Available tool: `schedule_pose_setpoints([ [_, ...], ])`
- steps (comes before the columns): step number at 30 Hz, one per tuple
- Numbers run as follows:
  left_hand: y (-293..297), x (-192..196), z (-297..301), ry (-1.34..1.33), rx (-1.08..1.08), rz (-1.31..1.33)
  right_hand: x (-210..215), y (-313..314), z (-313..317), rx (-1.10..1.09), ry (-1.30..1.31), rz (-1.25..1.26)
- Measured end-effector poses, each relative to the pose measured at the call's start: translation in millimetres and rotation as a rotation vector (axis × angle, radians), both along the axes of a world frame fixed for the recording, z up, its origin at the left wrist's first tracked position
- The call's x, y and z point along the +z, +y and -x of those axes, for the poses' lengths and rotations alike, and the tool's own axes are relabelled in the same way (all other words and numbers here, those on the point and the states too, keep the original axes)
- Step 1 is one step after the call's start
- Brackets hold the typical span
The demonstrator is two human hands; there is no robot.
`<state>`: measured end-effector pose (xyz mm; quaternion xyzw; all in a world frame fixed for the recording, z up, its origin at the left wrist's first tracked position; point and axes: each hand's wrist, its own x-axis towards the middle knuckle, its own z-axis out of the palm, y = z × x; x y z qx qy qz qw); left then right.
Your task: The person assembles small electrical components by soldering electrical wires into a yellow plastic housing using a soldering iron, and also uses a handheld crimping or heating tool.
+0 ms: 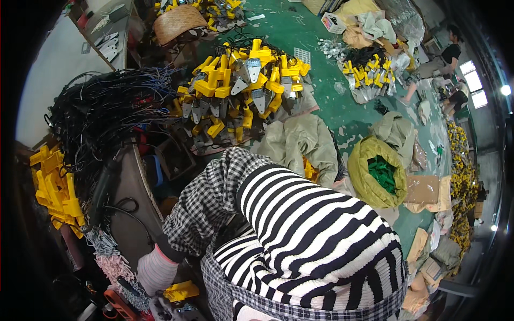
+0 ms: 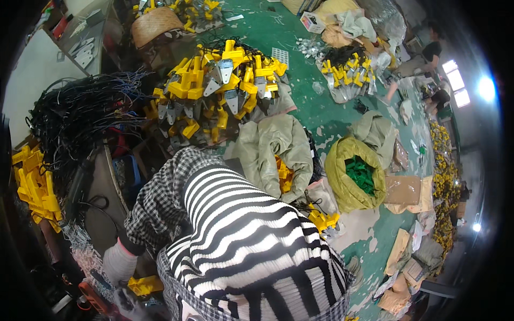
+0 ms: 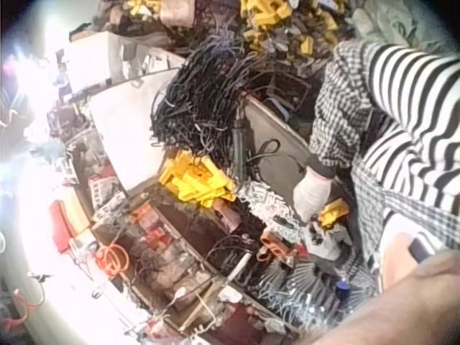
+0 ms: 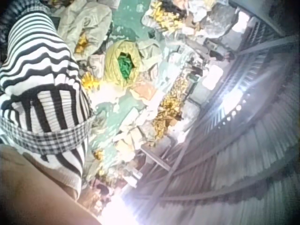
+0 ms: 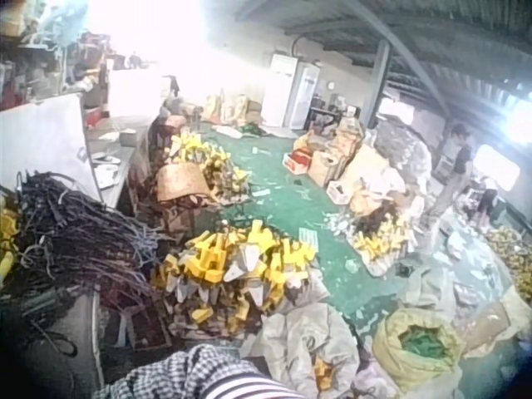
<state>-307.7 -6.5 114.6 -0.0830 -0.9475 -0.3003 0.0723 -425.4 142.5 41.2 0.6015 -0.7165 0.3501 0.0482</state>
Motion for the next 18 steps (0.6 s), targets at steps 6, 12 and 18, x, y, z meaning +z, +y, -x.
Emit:
schedule_pose_setpoints([
  [6, -1, -10, -15, -0.093, 0.005, -0.104, 7, 6, -5, -0.014, 0.002, -0.049],
  [12, 3, -32, -18, -0.175, -0.012, -0.243, 6, 20, -6, 0.011, -0.197, 0.092],
  [18, 38, -73, 7, -0.249, -0.165, -0.437, -6, 29, -7, 0.101, -0.139, 0.204],
])
